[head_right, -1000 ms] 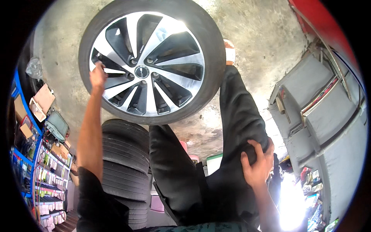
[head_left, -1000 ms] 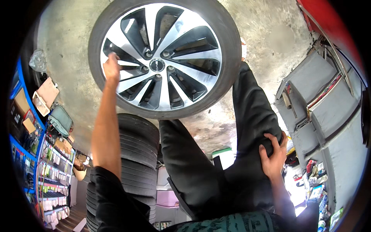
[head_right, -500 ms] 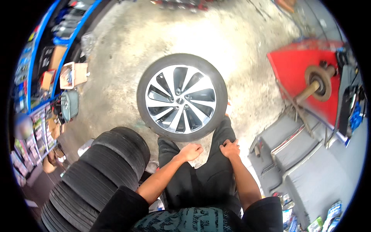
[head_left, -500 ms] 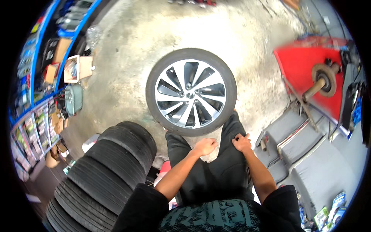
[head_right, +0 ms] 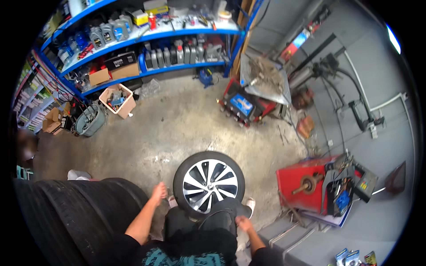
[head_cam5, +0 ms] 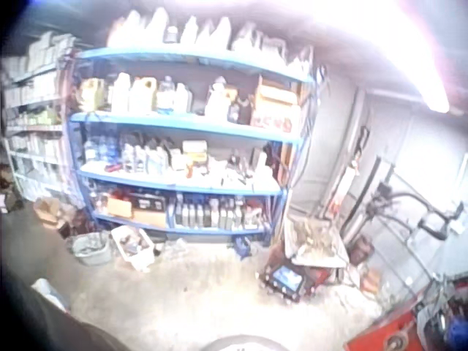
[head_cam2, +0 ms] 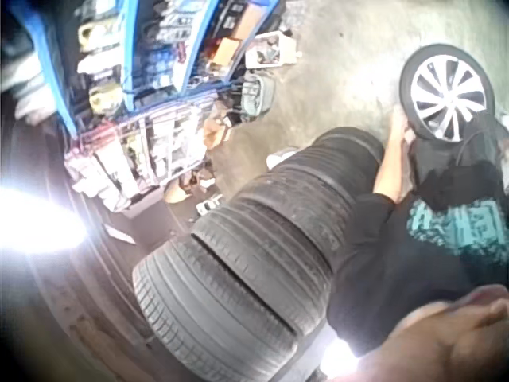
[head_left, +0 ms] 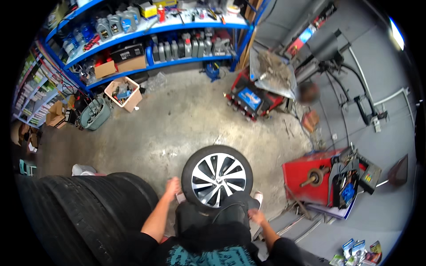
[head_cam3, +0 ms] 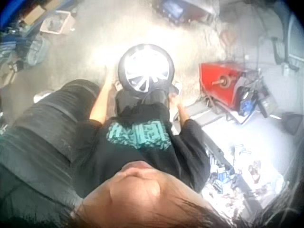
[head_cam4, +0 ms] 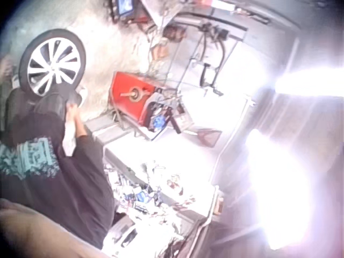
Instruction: The person uses a small tool to manipulate a valve stem on a car wheel, then carries a tire across the room and marks the tread with a white marker.
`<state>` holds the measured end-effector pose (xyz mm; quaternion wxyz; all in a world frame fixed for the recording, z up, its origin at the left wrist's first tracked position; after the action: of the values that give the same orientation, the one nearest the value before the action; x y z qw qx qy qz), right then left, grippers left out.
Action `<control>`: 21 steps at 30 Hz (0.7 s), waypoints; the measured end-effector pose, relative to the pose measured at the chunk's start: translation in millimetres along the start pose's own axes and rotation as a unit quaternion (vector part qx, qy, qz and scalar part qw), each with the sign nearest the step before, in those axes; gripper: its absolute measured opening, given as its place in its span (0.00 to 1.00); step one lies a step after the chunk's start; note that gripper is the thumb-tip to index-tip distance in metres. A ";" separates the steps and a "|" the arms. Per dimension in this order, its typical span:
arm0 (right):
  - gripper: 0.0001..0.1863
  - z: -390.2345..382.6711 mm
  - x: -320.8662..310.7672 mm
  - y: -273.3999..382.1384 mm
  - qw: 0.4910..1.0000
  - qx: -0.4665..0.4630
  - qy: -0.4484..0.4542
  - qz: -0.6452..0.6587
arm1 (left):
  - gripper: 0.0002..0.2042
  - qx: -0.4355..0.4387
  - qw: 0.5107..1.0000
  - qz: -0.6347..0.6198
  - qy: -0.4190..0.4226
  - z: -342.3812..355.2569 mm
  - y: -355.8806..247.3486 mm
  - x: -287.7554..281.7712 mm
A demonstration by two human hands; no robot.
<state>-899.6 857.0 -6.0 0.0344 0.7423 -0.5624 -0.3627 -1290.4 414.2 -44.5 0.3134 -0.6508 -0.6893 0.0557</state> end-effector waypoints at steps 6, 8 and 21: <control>0.17 -86.9 76.6 11.3 0.947 0.258 0.001 0.192 | 0.12 0.027 0.980 0.124 -0.156 -24.6 -139.0 -113.5; 0.20 -98.1 116.4 4.1 0.935 0.289 0.014 0.206 | 0.12 0.069 0.972 0.171 -0.147 -9.4 -200.3 -107.0; 0.23 335.9 -43.0 309.3 0.994 0.098 0.051 -0.004 | 0.11 0.261 0.956 0.101 -0.086 145.6 -571.0 50.0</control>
<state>-1348.4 900.9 -89.3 -0.0114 0.7617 -0.5899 -0.2678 -1854.2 425.2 134.0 0.4047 -0.6054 -0.6060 0.3202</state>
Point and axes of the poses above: each hand's wrist, its own z-axis towards the middle knuckle, its own x-axis out of the palm, y = z × x, the point moved 10 cm from there along z, towards the middle knuckle, and after that the axes turned 6 degrees about -z, right-handed, at the moved point
